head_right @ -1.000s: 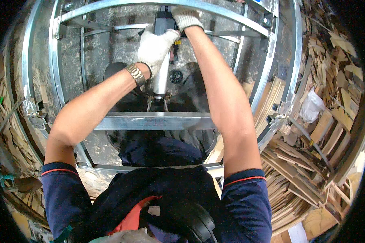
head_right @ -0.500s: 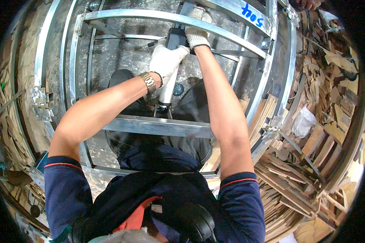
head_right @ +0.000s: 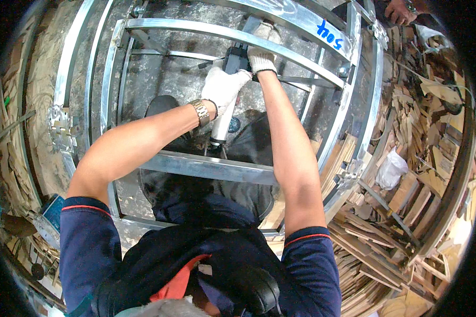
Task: The person sits on the floor and assembles a metal frame by hand, using a power drill to fasten components. They handle metal bars and a small black device, positioning and securing them within the frame structure.
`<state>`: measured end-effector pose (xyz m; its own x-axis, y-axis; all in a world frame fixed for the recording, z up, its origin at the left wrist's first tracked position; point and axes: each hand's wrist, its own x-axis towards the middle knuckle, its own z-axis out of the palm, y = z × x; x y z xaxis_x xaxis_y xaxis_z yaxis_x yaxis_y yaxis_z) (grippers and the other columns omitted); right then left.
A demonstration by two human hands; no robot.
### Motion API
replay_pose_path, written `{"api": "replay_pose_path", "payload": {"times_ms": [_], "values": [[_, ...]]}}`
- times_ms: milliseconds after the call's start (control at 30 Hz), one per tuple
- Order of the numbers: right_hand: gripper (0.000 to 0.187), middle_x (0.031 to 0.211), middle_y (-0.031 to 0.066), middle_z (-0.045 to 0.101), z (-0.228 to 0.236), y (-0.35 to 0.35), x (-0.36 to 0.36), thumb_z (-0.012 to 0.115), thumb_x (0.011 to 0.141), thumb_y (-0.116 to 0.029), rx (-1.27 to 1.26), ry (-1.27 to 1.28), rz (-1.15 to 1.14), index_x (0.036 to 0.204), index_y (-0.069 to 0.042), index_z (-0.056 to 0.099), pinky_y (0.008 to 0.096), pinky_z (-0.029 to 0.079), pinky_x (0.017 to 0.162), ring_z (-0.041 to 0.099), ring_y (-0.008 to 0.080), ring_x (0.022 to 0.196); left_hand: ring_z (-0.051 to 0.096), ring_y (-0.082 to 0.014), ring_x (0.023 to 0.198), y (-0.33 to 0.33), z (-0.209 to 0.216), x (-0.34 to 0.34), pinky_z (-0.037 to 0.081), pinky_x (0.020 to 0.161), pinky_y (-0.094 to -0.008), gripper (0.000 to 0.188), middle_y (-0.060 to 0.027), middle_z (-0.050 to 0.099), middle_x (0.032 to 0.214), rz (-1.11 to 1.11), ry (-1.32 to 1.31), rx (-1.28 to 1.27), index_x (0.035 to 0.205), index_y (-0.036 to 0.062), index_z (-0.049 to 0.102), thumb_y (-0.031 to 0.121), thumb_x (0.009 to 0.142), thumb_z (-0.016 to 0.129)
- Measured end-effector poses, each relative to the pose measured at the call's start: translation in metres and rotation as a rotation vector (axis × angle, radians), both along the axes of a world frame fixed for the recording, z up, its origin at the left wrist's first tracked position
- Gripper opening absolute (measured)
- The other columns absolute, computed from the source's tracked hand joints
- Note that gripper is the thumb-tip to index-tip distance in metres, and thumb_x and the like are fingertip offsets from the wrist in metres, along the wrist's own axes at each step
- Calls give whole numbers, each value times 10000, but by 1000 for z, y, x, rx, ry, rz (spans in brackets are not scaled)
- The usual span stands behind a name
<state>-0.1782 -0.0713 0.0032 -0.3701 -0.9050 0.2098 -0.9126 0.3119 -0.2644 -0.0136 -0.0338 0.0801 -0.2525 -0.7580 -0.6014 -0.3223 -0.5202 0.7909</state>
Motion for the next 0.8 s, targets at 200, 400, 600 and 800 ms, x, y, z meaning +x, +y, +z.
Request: {"api": "replay_pose_path", "payload": {"times_ms": [200,400,600,800], "values": [[309,973,214,674,-11,-2,-4,513,864,-266,66,82,-22,1024,-54,669,487,483,829,635,396,919,684,-334,824,-1,-4,-1,546,730,-400,590,-202,687,889,-4,-9,-34,1052,-10,570,401,669,752],[317,992,211,669,-6,-1,-4,507,867,-277,122,30,-6,1036,-54,658,489,479,833,630,397,924,686,-326,828,1,-2,-2,547,733,-400,602,-205,686,878,22,13,-44,1060,-18,566,398,667,753],[324,1004,208,664,-4,-1,-1,504,868,-285,133,19,-7,1048,-55,645,493,475,831,626,399,921,692,-288,704,-2,4,1,554,643,-386,598,-175,685,783,-21,-1,0,1049,-27,569,390,667,763],[331,1015,205,658,0,-2,3,501,868,-293,129,18,-21,1059,-57,632,497,470,830,621,400,917,690,-262,669,0,-3,-1,552,606,-374,584,-168,687,784,-5,32,-7,1054,-27,577,379,678,765]]}}
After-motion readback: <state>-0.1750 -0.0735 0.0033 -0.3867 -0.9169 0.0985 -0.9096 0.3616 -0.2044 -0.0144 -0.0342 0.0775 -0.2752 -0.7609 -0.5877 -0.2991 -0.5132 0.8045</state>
